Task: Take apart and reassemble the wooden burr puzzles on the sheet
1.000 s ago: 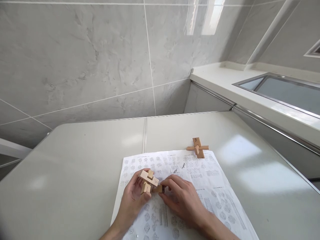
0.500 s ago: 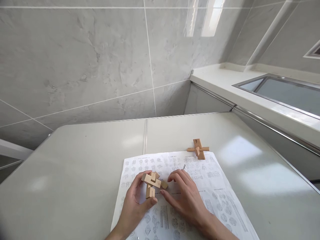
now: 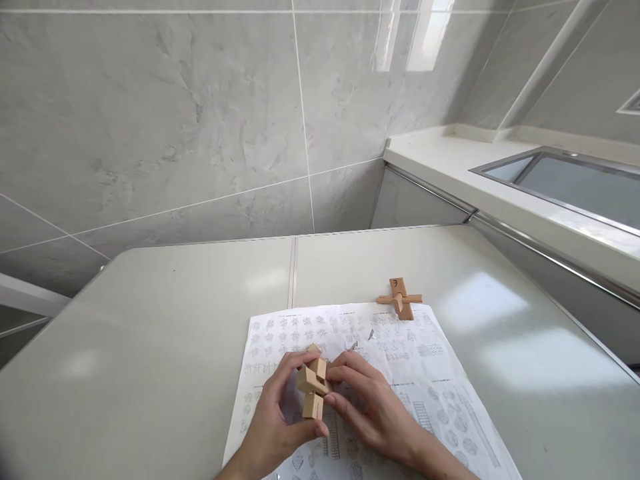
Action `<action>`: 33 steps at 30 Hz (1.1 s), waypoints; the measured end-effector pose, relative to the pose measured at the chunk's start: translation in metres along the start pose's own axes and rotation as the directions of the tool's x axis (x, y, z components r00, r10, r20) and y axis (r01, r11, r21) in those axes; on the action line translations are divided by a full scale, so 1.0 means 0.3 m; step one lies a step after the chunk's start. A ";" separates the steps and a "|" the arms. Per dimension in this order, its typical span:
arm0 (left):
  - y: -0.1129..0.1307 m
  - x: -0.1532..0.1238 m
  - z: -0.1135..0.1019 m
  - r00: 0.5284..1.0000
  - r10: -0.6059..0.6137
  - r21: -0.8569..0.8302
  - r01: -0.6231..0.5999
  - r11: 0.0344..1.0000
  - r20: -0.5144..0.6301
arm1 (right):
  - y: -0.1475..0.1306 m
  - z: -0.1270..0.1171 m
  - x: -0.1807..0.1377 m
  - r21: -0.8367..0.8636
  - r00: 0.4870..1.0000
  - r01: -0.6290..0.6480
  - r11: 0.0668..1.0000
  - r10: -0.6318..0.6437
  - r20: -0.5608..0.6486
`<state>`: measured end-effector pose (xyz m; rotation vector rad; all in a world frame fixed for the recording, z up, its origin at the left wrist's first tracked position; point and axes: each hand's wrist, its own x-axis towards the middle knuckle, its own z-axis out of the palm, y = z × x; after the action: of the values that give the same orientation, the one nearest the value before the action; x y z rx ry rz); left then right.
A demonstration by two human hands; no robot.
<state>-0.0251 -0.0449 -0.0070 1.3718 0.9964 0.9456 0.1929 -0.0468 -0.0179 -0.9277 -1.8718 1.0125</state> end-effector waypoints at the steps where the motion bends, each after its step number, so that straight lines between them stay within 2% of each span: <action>1: 0.001 0.001 -0.003 1.000 0.007 0.005 -0.007 1.000 0.000 | -0.009 -0.005 0.002 0.029 1.000 -0.014 0.999 0.013 0.013; 5: 0.013 0.005 -0.015 1.000 0.001 0.042 -0.001 0.999 -0.002 | -0.031 -0.017 0.007 0.069 0.999 -0.032 0.997 0.032 0.006; 9: 0.027 0.010 -0.021 0.999 -0.035 0.090 0.038 0.995 -0.034 | -0.019 0.000 0.001 0.007 0.998 0.009 1.000 -0.009 -0.057; 12: 0.033 0.012 -0.018 0.994 -0.088 0.107 0.094 0.990 -0.060 | -0.001 0.025 -0.012 -0.171 0.985 0.050 0.984 -0.077 -0.154; 14: 0.034 0.011 -0.014 0.991 -0.110 0.115 0.118 0.986 -0.073 | 0.010 0.037 -0.018 -0.330 0.965 0.064 0.942 -0.143 -0.221; 17: 0.035 0.009 -0.010 0.993 -0.080 0.150 0.092 0.984 -0.081 | 0.026 0.033 -0.017 -0.473 0.935 0.039 0.880 -0.199 -0.293; 20: 0.038 0.008 -0.009 0.995 -0.007 0.220 0.029 0.975 -0.099 | 0.045 0.012 -0.007 -0.509 0.934 -0.067 0.858 -0.126 -0.335; 23: 0.034 0.014 -0.013 0.989 0.051 0.364 0.004 0.931 -0.142 | 0.065 0.001 0.000 -0.527 0.946 -0.153 0.836 -0.029 -0.322; 26: 0.017 0.021 -0.019 0.979 0.062 0.501 0.045 0.864 -0.195 | 0.081 0.008 -0.003 -0.558 0.952 -0.175 0.811 -0.005 -0.306; 29: -0.006 0.026 -0.024 0.972 0.059 0.566 0.083 0.820 -0.228 | 0.086 0.017 -0.007 -0.583 0.954 -0.178 0.793 -0.006 -0.299; 33: -0.022 0.030 -0.030 0.980 0.103 0.632 0.027 0.774 -0.168 | 0.078 0.021 -0.006 -0.565 0.964 -0.162 0.809 0.007 -0.266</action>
<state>-0.0310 -0.0333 -0.0135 1.8869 1.5375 0.8095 0.1934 -0.0407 -0.0414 -1.4347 -1.9587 0.3184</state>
